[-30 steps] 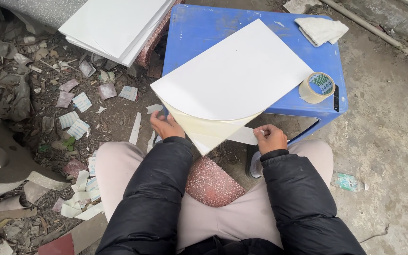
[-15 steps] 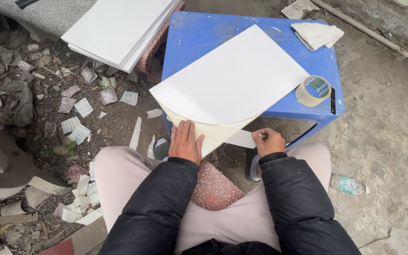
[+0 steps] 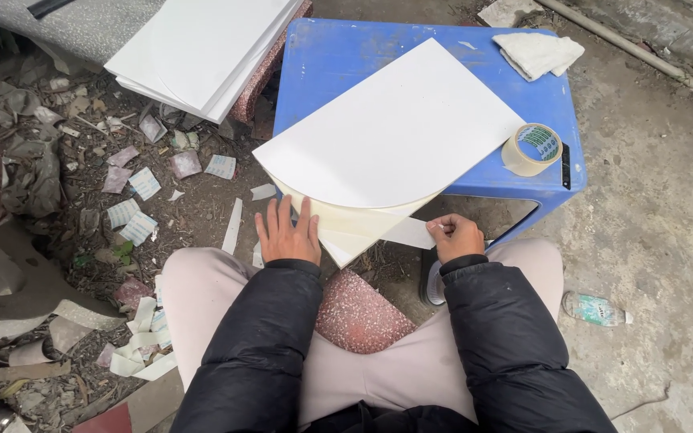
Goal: Applying adhesive tape to the curved edge of a white board
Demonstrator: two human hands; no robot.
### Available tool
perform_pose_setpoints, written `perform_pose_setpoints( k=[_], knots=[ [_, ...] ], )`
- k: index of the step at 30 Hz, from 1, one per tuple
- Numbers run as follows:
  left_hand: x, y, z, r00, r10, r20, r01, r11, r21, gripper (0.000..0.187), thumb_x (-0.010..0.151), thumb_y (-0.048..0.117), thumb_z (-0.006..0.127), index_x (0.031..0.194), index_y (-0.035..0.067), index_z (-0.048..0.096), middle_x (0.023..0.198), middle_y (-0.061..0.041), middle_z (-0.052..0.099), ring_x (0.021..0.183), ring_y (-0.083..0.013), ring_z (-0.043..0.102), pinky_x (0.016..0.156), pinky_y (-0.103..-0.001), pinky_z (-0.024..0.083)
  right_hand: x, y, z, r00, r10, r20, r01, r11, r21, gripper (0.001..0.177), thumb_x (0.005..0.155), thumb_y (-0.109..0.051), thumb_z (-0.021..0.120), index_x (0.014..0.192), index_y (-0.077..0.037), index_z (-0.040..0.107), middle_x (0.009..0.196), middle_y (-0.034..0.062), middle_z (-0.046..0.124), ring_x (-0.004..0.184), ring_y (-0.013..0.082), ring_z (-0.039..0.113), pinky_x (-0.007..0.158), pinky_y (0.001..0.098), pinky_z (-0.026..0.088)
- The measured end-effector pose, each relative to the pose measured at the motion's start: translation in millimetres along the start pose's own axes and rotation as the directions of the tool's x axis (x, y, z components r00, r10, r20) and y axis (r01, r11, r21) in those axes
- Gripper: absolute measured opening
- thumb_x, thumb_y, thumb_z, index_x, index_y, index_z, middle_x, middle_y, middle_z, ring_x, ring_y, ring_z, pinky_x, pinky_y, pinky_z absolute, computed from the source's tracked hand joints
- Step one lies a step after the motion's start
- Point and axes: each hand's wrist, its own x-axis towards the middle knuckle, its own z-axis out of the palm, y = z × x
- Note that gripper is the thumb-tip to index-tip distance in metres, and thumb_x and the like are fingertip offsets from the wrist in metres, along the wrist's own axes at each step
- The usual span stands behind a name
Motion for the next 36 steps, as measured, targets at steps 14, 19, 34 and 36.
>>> perform_pose_setpoints(
  k=[14,19,34,36],
  knots=[
    [-15.3,34.7,-17.4,0.960,0.276,0.041,-0.253,0.922,-0.293,0.073,0.113,0.063,0.073,0.146,-0.001,0.077,0.150,-0.022,0.069,0.152,-0.0429,0.064,0.138,-0.064,0.041,8.1,5.5,8.1,0.998,0.051,0.029,-0.050,0.999,-0.009,0.022,0.110,-0.031,0.088,0.121,-0.013,0.093,0.102,0.0104,0.088,0.103,0.0328,0.086,0.094,0.0471,0.065],
    [-21.9,61.4,-20.6,0.921,0.371,0.119,-0.309,0.882,-0.357,0.078,0.116,0.065,0.066,0.156,-0.002,0.071,0.161,-0.028,0.066,0.159,-0.0469,0.058,0.139,-0.066,0.039,20.0,16.9,28.6,0.996,0.085,0.032,-0.085,0.996,0.005,0.019,0.112,-0.031,0.085,0.123,-0.016,0.091,0.106,0.0073,0.089,0.107,0.0312,0.086,0.094,0.0471,0.066],
    [-23.7,79.7,9.8,0.799,0.576,0.172,-0.555,0.817,-0.159,0.075,0.125,0.041,0.058,0.188,0.014,0.027,0.193,-0.018,0.031,0.174,-0.0399,0.036,0.145,-0.057,0.033,45.6,59.6,117.9,0.993,0.109,-0.047,-0.079,0.903,0.422,0.022,0.122,-0.026,0.075,0.134,-0.009,0.084,0.109,0.0113,0.088,0.096,0.0206,0.074,0.089,0.0387,0.058],
    [-20.4,78.8,11.2,0.777,0.599,0.192,-0.584,0.800,-0.136,0.077,0.125,0.040,0.056,0.190,0.018,0.021,0.194,-0.018,0.025,0.172,-0.0410,0.038,0.143,-0.058,0.036,44.9,58.6,113.6,0.992,0.105,-0.074,-0.066,0.908,0.413,0.020,0.122,-0.027,0.076,0.132,-0.012,0.085,0.108,0.0095,0.089,0.095,0.0202,0.076,0.088,0.0375,0.059]
  ],
)
